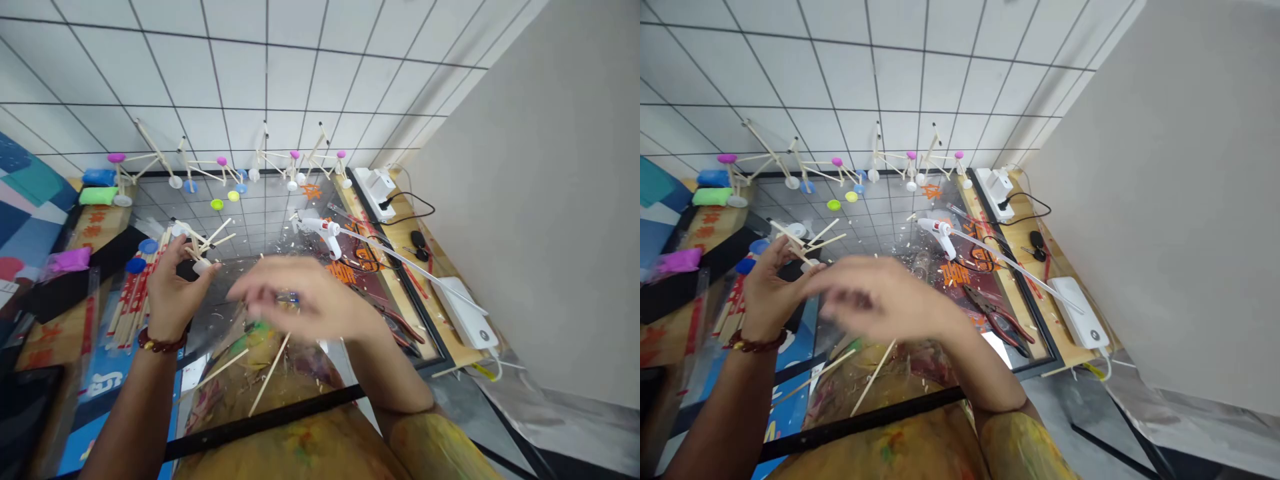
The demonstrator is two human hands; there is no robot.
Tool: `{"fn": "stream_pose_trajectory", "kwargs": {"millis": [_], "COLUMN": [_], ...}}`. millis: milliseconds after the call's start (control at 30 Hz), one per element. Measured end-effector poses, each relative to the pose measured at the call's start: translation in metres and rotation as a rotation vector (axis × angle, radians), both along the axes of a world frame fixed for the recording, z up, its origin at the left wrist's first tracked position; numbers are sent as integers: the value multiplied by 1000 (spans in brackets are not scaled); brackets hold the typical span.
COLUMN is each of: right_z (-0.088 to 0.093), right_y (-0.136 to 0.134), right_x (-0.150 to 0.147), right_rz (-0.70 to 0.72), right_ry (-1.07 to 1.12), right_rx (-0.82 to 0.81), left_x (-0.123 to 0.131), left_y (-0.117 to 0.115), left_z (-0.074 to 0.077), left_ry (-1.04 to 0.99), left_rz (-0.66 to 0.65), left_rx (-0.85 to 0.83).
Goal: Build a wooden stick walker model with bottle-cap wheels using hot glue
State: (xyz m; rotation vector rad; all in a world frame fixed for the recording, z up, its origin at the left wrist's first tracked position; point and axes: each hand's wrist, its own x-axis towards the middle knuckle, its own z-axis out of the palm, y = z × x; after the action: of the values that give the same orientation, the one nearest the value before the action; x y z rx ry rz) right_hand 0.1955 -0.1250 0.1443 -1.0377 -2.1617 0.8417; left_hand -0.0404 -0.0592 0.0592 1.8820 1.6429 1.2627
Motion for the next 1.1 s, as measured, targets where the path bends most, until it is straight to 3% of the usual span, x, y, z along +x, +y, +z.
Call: {"fn": "stream_pose_trajectory", "kwargs": {"millis": [67,100,167,267,367,533,567,633,700,767,900,1000,1100], "right_z": [-24,-37,-63,-85,-86,-83,-83,-84,-84,-83,-87,-98,-105], "right_y": [34,50,74,85,78,88,95,109,118,116,97,91,94], "right_x": [-1,-2,-7,-17,-31,-56,-56,-45,-28,-13,-8,-25,-39], "right_rz": [-332,-425,-522,-497,-429,-281,-315,-526,-661,-705,-522,-504,-474], "right_ry": [-246,-382,-570,-731,-748,-336,-292,-285,-301,-297,-383,-461,-314], "right_rx": [-61,-104,-189,-269,-256,-248,-288,-312,-271,-160,-202,-250,-352], "left_x": [-2,-2,-3,-4,-5,-7,-7,-7,-6,-5,-1,1,1], "left_y": [1,1,1,1,0,0,0,0,0,0,-1,-3,-3], "left_z": [0,1,2,3,3,5,6,7,7,6,4,4,6], "left_ry": [-5,-9,-26,-60,-59,-38,-33,-35,-48,-54,-43,-23,-25], "left_rz": [37,44,43,49,50,48,57,78,80,71,45,42,30], "left_rx": [13,16,12,3,6,32,36,48,52,32,-6,-35,-32]}}
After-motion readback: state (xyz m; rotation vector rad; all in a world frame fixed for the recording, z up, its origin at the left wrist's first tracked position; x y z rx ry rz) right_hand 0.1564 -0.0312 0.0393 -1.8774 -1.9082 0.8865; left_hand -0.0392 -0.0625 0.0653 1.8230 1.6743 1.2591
